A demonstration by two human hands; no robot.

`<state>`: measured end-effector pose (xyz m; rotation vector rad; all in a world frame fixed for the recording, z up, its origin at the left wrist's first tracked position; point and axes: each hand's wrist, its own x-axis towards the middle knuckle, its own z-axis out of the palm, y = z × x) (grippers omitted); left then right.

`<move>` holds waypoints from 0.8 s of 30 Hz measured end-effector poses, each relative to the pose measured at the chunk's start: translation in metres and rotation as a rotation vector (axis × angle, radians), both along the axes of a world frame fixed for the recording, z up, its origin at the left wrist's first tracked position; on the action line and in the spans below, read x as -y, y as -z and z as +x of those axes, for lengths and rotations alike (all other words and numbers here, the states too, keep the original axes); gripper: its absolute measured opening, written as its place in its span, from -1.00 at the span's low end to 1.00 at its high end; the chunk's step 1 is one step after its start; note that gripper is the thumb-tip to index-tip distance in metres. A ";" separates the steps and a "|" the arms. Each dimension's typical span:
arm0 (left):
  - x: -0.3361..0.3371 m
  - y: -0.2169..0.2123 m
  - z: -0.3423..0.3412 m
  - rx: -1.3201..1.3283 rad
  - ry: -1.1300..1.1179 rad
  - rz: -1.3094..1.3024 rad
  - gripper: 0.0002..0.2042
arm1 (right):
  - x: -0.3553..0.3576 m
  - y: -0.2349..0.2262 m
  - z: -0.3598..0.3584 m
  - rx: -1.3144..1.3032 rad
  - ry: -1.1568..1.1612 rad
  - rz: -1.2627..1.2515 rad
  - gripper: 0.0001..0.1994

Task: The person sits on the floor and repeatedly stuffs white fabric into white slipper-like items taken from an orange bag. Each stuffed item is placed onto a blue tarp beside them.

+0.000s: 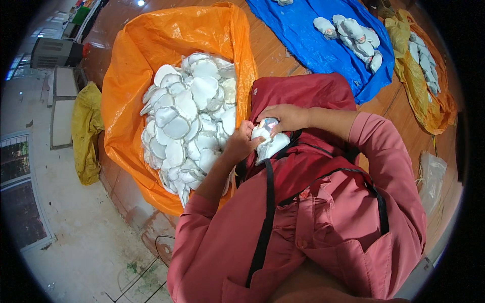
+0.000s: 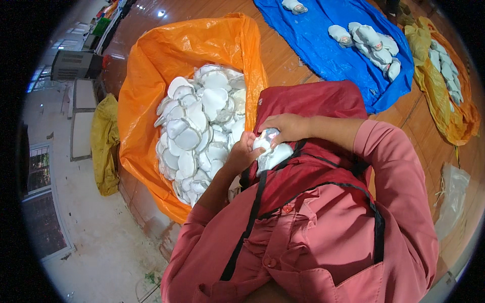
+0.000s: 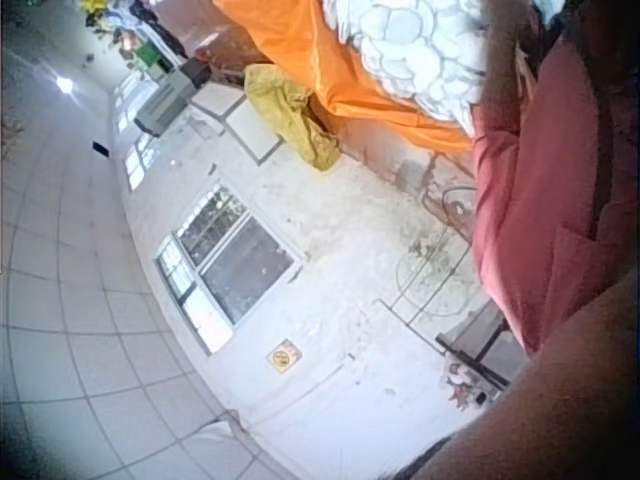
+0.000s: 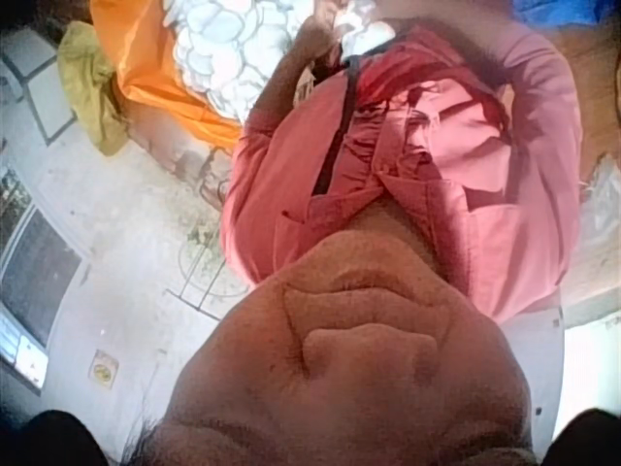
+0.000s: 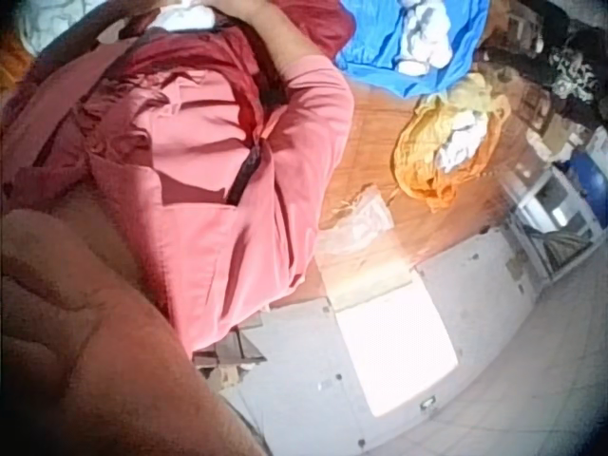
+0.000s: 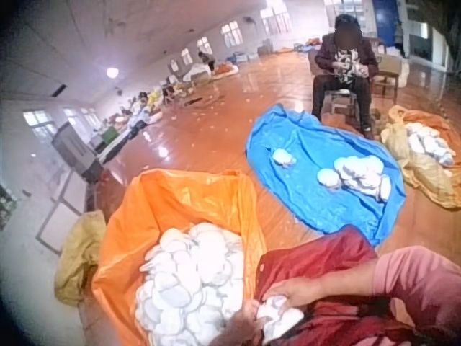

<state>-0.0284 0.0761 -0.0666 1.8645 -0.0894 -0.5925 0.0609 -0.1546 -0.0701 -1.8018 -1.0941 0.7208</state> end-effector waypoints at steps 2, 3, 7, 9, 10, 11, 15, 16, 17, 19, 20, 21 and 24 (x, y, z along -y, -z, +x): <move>0.000 0.007 -0.001 0.016 -0.022 -0.086 -0.62 | -0.001 0.001 -0.002 0.015 0.032 -0.004 -0.48; 0.001 0.008 0.000 0.023 -0.032 -0.129 -0.64 | -0.001 0.002 -0.002 0.008 0.050 -0.006 -0.48; 0.010 0.008 0.000 -0.123 -0.203 -0.348 -0.70 | -0.001 0.002 -0.006 0.034 0.117 0.000 -0.53; 0.013 0.005 0.002 -0.229 -0.270 -0.508 -0.71 | -0.001 0.003 -0.008 0.048 0.138 -0.015 -0.55; 0.014 0.001 0.002 -0.249 -0.277 -0.531 -0.72 | -0.001 0.003 -0.009 0.054 0.149 -0.023 -0.55; 0.015 -0.004 0.001 -0.269 -0.284 -0.554 -0.72 | -0.001 0.002 -0.010 0.051 0.152 -0.031 -0.56; 0.025 -0.008 -0.011 -0.213 -0.376 -0.623 -0.78 | 0.002 -0.002 -0.019 0.017 0.190 -0.051 -0.59; 0.030 -0.004 -0.016 -0.122 -0.374 -0.565 -0.81 | 0.002 0.000 -0.022 0.004 0.203 -0.052 -0.60; 0.034 0.002 -0.022 -0.032 -0.371 -0.506 -0.84 | 0.003 0.006 -0.026 -0.007 0.205 -0.027 -0.62; 0.035 -0.001 -0.032 0.109 -0.338 -0.334 -0.90 | 0.004 0.006 -0.034 -0.031 0.221 0.007 -0.65; 0.035 -0.004 -0.037 0.161 -0.303 -0.223 -0.93 | 0.005 0.007 -0.039 -0.064 0.238 0.022 -0.65; 0.036 -0.009 -0.040 0.212 -0.265 -0.112 -0.94 | 0.007 0.007 -0.045 -0.098 0.257 0.037 -0.66; 0.033 -0.009 -0.045 0.525 -0.047 -0.088 -0.89 | 0.012 0.005 -0.059 -0.161 0.249 0.039 -0.64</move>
